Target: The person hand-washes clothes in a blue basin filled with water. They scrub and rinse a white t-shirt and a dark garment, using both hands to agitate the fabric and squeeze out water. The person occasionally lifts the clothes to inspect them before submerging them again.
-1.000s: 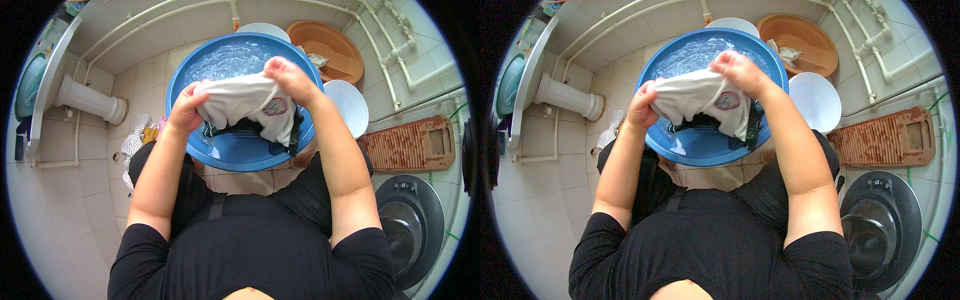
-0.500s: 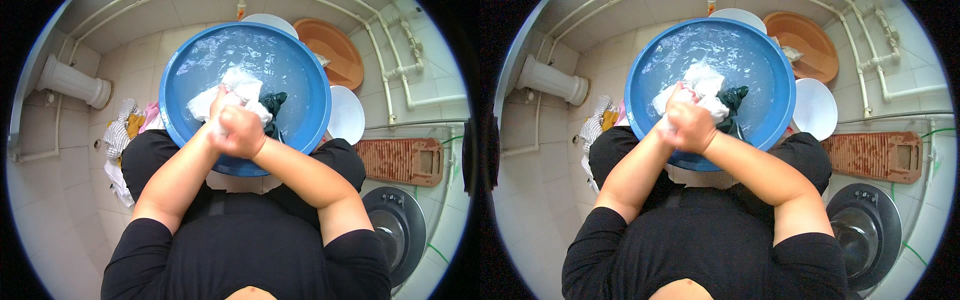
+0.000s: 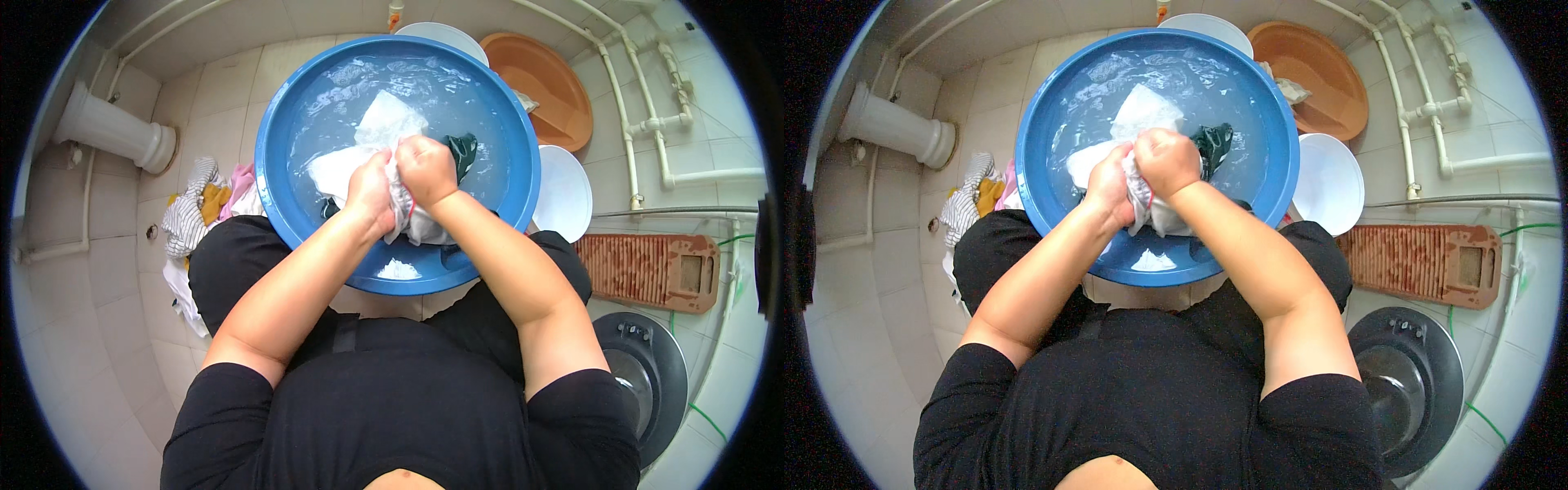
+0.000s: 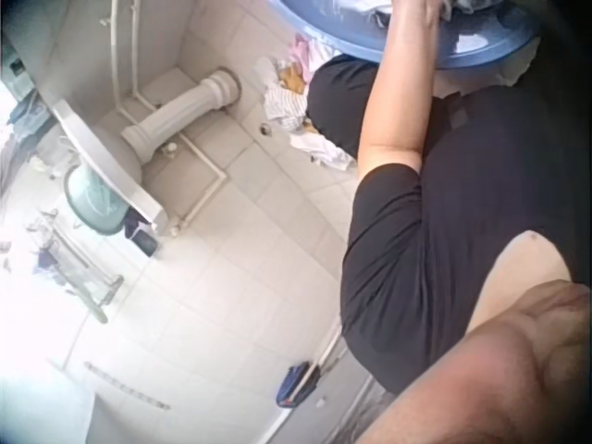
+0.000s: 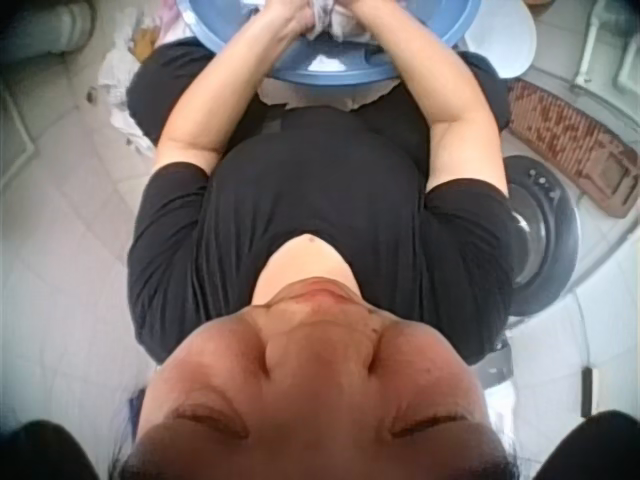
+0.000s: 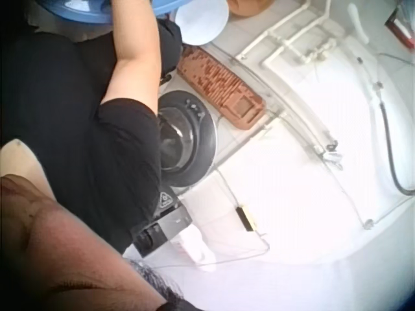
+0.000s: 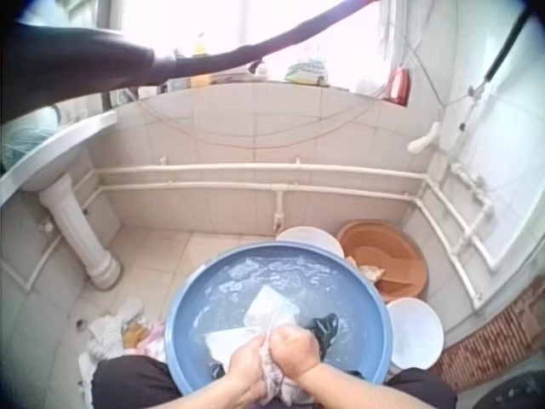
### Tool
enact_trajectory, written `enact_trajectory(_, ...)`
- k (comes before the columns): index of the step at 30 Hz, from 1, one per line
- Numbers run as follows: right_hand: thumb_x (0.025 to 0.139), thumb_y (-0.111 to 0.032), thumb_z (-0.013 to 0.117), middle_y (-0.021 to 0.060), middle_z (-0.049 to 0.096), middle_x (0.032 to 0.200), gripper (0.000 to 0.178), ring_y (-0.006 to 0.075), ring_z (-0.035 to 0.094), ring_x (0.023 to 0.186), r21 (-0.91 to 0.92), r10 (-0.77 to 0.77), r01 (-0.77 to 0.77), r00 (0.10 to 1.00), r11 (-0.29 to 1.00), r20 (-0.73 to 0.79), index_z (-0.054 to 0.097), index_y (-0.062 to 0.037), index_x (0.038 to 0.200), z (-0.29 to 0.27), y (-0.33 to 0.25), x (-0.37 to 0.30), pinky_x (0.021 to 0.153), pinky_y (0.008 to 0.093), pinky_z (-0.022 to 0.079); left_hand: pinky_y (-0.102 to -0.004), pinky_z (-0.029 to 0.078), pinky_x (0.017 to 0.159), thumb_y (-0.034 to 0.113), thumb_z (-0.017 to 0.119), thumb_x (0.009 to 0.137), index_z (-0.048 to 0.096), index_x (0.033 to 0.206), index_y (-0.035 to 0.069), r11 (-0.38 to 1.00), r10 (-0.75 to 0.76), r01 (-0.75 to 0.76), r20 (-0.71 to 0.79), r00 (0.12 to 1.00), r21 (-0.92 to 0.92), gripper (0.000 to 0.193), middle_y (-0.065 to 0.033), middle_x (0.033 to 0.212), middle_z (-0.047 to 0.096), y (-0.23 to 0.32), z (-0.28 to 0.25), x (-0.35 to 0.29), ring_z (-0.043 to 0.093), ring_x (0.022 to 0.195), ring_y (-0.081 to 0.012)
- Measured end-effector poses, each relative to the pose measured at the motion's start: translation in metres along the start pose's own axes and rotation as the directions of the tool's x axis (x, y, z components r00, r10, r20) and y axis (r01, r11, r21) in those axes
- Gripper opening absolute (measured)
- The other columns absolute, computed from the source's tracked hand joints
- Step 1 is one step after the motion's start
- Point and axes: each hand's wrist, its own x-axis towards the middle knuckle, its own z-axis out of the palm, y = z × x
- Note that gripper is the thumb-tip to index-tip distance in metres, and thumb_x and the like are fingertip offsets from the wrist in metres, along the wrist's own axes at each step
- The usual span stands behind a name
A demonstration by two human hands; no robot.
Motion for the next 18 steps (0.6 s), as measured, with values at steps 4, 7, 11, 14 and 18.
enact_trajectory(4, 0.073, -0.019, 0.056, 0.0122, 0.055, 0.059, 0.020, 0.0288, 0.055, 0.054, -0.025, -0.405, 0.407, 0.912, 0.913, 0.069, 0.053, -0.0102, 0.056, 0.004, -0.046, -0.035, 0.051, 0.0388, 0.044, -0.0359, 0.049, 0.070, 0.029, 0.040, 0.090, 0.054, 0.095, 0.004, 0.999, -0.014, 0.032, 0.380, 0.925, -0.043, 0.029, -0.0105, 0.087, 0.059, 0.000, -0.060, 0.037, 0.059, 0.079, -0.0235)
enact_trajectory(7, 0.071, -0.016, 0.059, 0.0115, 0.052, 0.056, 0.019, 0.0291, 0.054, 0.052, 0.064, -0.406, 0.405, 0.914, 0.912, 0.004, 0.050, -0.0106, 0.055, 0.004, -0.041, -0.035, 0.048, 0.0393, 0.043, -0.0368, 0.048, 0.074, 0.029, 0.040, 0.090, 0.053, 0.098, 0.004, 0.998, -0.036, 0.052, 0.469, 0.882, -0.020, 0.030, -0.0114, 0.092, 0.059, -0.009, -0.082, 0.061, 0.058, 0.083, -0.0241)
enact_trajectory(11, 0.080, -0.031, 0.056, 0.0155, 0.057, 0.064, 0.032, 0.0345, 0.055, 0.059, -0.115, -0.013, -0.010, 0.979, 0.993, -0.201, 0.054, -0.0065, 0.060, -0.005, 0.014, 0.013, 0.054, 0.0425, 0.044, -0.0394, 0.046, 0.083, 0.038, 0.035, 0.093, 0.051, 0.102, 0.005, 0.997, -0.018, 0.009, 0.114, 0.993, 0.079, 0.037, -0.0138, 0.103, 0.058, 0.012, -0.011, 0.011, 0.057, 0.095, -0.0256)
enact_trajectory(14, 0.076, -0.044, 0.061, 0.0168, 0.058, 0.062, 0.043, 0.0286, 0.057, 0.059, 0.075, 0.346, -0.340, 0.935, 0.937, -0.079, 0.057, -0.0027, 0.065, -0.032, 0.051, 0.040, 0.058, 0.0369, 0.043, -0.0421, 0.045, 0.087, 0.048, 0.032, 0.091, 0.048, 0.105, 0.005, 0.992, -0.005, -0.023, 0.226, 0.974, 0.120, 0.048, -0.0156, 0.107, 0.056, 0.028, 0.004, 0.001, 0.056, 0.097, -0.0276)
enact_trajectory(18, 0.068, -0.052, 0.066, 0.0247, 0.055, 0.106, 0.068, 0.0306, 0.055, 0.098, -0.056, 0.422, -0.424, 0.906, 0.904, -0.043, 0.055, 0.0082, 0.098, -0.050, 0.098, 0.040, 0.083, 0.0360, 0.043, -0.0344, 0.044, 0.078, 0.046, 0.053, 0.081, 0.053, 0.105, -0.001, 0.271, 0.145, -0.225, 0.191, 0.971, 0.936, 0.053, -0.0167, 0.096, 0.060, 0.033, -0.030, 0.027, 0.057, 0.096, -0.0245)
